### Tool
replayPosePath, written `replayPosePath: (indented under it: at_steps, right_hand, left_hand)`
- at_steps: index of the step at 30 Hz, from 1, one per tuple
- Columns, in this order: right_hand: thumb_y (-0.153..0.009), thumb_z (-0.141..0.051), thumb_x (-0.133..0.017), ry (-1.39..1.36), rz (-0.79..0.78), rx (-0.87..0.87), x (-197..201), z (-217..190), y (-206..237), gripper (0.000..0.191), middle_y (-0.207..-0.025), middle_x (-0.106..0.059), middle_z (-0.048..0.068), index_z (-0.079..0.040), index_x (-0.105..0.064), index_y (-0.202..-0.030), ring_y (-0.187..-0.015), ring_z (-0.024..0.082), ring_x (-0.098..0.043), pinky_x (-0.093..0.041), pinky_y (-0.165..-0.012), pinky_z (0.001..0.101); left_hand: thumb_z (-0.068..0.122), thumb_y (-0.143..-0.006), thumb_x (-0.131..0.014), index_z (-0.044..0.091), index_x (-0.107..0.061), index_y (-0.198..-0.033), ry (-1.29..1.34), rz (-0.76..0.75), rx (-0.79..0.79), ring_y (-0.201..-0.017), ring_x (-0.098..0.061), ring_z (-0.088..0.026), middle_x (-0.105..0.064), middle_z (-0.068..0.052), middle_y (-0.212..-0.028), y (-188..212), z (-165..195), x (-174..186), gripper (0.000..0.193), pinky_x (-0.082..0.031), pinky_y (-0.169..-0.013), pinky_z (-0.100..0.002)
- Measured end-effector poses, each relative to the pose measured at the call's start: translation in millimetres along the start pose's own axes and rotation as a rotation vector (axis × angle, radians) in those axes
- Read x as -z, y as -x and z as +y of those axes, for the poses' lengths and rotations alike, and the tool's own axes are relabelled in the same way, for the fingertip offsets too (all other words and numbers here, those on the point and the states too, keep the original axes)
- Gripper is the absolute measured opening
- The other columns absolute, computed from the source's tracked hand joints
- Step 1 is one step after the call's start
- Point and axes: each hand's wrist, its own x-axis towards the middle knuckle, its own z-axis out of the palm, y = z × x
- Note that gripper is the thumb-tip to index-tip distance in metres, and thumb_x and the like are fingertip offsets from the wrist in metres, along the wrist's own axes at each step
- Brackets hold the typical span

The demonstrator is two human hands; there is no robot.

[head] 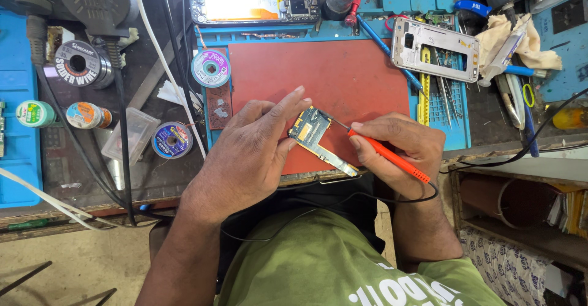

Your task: The person applies solder paste from a tube onto a small L-shaped circuit board using a red-handled tool. They spread the paste across the board's surface and repeatedly wipe the tool on a small abrasive pad on the workbench.

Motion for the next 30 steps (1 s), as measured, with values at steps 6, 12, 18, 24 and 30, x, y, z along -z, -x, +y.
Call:
replayPosePath:
  at_steps: [6,12,18,24,30]
  right_hand:
    - [-0.083,0.002,-0.081,0.017,-0.012,-0.004,1.6,-0.6,-0.7,0.021,-0.084,-0.074,0.010,0.002,-0.077,-0.104,-0.071,0.015,-0.068,-0.049,-0.062,0.0247]
    - [-0.084,0.001,-0.081,0.022,-0.019,0.049,1.1,-1.5,-1.9,0.019,-0.086,-0.074,0.010,0.001,-0.076,-0.102,-0.074,0.016,-0.070,-0.052,-0.066,0.0257]
    - [-0.083,-0.001,-0.082,0.035,-0.043,0.074,1.7,-1.1,-3.1,0.018,-0.086,-0.075,0.011,0.001,-0.076,-0.100,-0.074,0.017,-0.071,-0.053,-0.066,0.0258]
    - [-0.085,-0.001,-0.082,-0.005,-0.012,-0.004,0.1,-2.0,-1.9,0.019,-0.085,-0.075,0.011,0.001,-0.076,-0.103,-0.071,0.016,-0.070,-0.051,-0.063,0.0254]
    - [-0.085,-0.001,-0.081,0.003,-0.015,-0.014,0.7,-3.0,-1.9,0.019,-0.085,-0.075,0.011,0.001,-0.076,-0.103,-0.072,0.016,-0.070,-0.052,-0.064,0.0257]
  left_hand:
    - [0.001,-0.089,-0.067,0.000,-0.042,-0.151,-0.001,0.002,0.000,-0.115,-0.060,-0.030,-0.067,-0.009,-0.133,-0.1,0.5,0.5,0.068,-0.048,-0.102,-0.045]
    - [0.001,-0.088,-0.067,0.000,-0.042,-0.151,0.003,0.001,0.003,-0.114,-0.060,-0.031,-0.067,-0.010,-0.132,-0.3,0.6,0.7,0.068,-0.048,-0.101,-0.045]
    - [0.001,-0.088,-0.067,-0.001,-0.042,-0.151,0.009,0.005,-0.003,-0.114,-0.061,-0.030,-0.066,-0.010,-0.133,-0.1,0.3,0.9,0.068,-0.048,-0.102,-0.044]
    - [0.001,-0.088,-0.067,-0.001,-0.042,-0.151,0.001,0.007,-0.015,-0.113,-0.061,-0.030,-0.066,-0.010,-0.134,0.5,-0.1,0.1,0.068,-0.048,-0.101,-0.044]
    - [0.001,-0.089,-0.067,0.000,-0.042,-0.152,-0.003,-0.004,0.001,-0.113,-0.061,-0.030,-0.066,-0.009,-0.131,0.1,-0.4,0.0,0.068,-0.048,-0.101,-0.045]
